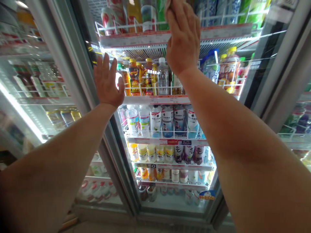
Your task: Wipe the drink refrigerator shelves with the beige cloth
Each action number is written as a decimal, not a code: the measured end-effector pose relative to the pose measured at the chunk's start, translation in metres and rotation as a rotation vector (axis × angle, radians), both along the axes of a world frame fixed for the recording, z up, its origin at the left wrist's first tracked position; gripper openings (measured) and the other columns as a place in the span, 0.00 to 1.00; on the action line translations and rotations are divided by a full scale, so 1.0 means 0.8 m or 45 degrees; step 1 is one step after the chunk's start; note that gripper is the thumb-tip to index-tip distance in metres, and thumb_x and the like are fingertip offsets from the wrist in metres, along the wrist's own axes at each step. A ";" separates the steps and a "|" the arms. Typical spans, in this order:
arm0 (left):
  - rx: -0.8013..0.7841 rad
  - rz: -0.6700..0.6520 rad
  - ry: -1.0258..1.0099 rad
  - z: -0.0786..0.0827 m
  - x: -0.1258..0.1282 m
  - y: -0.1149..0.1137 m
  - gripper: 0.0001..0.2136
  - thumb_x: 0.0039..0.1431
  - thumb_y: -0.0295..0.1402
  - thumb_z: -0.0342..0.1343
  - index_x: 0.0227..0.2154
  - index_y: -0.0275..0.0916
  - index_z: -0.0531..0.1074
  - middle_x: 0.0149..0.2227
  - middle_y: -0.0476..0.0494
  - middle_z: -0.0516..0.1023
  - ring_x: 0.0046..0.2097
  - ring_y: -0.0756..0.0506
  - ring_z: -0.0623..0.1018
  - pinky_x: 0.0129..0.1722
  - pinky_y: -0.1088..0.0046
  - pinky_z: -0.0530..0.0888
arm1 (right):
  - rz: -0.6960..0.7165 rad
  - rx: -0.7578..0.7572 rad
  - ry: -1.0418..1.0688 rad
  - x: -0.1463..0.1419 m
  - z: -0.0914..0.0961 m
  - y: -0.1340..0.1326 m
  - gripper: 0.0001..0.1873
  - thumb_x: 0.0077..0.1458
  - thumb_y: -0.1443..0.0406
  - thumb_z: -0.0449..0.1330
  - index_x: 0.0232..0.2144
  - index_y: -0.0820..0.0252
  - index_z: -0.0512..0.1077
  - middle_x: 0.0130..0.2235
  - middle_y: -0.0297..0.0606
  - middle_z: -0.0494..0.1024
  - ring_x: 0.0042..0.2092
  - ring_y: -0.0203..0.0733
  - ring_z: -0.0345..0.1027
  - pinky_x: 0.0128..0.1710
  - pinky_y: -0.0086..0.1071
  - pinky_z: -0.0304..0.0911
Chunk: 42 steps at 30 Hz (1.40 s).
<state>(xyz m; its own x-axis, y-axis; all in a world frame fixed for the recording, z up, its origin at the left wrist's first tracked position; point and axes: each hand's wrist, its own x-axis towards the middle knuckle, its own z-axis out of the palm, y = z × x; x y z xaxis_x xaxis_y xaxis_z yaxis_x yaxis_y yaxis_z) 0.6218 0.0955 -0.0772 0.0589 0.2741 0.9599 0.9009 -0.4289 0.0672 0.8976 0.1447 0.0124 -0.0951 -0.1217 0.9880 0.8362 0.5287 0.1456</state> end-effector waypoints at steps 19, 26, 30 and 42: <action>-0.189 -0.250 -0.175 -0.002 0.005 -0.007 0.40 0.58 0.60 0.40 0.72 0.55 0.50 0.69 0.51 0.61 0.74 0.49 0.29 0.68 0.40 0.51 | 0.062 0.121 -0.614 0.007 -0.014 0.002 0.26 0.68 0.63 0.45 0.64 0.37 0.64 0.68 0.19 0.64 0.66 0.48 0.61 0.66 0.52 0.59; -0.104 -0.213 -0.165 -0.005 0.003 -0.005 0.38 0.58 0.58 0.42 0.72 0.59 0.52 0.71 0.59 0.54 0.73 0.50 0.26 0.69 0.39 0.50 | 0.086 0.105 0.112 -0.002 -0.010 0.013 0.25 0.69 0.67 0.44 0.60 0.56 0.72 0.65 0.34 0.70 0.65 0.53 0.61 0.67 0.53 0.53; -0.158 -0.245 -0.183 -0.004 0.004 -0.005 0.39 0.58 0.58 0.41 0.72 0.59 0.50 0.71 0.58 0.55 0.74 0.50 0.27 0.68 0.39 0.52 | 0.141 0.088 0.414 -0.003 -0.008 0.015 0.29 0.66 0.73 0.41 0.65 0.70 0.66 0.68 0.46 0.64 0.68 0.50 0.56 0.70 0.51 0.50; -0.134 -0.204 -0.165 -0.004 0.002 -0.003 0.38 0.57 0.57 0.41 0.72 0.61 0.51 0.71 0.61 0.54 0.72 0.52 0.24 0.70 0.39 0.47 | -0.064 0.079 0.042 -0.006 -0.024 0.001 0.27 0.71 0.67 0.41 0.68 0.55 0.62 0.70 0.32 0.62 0.69 0.44 0.56 0.70 0.47 0.53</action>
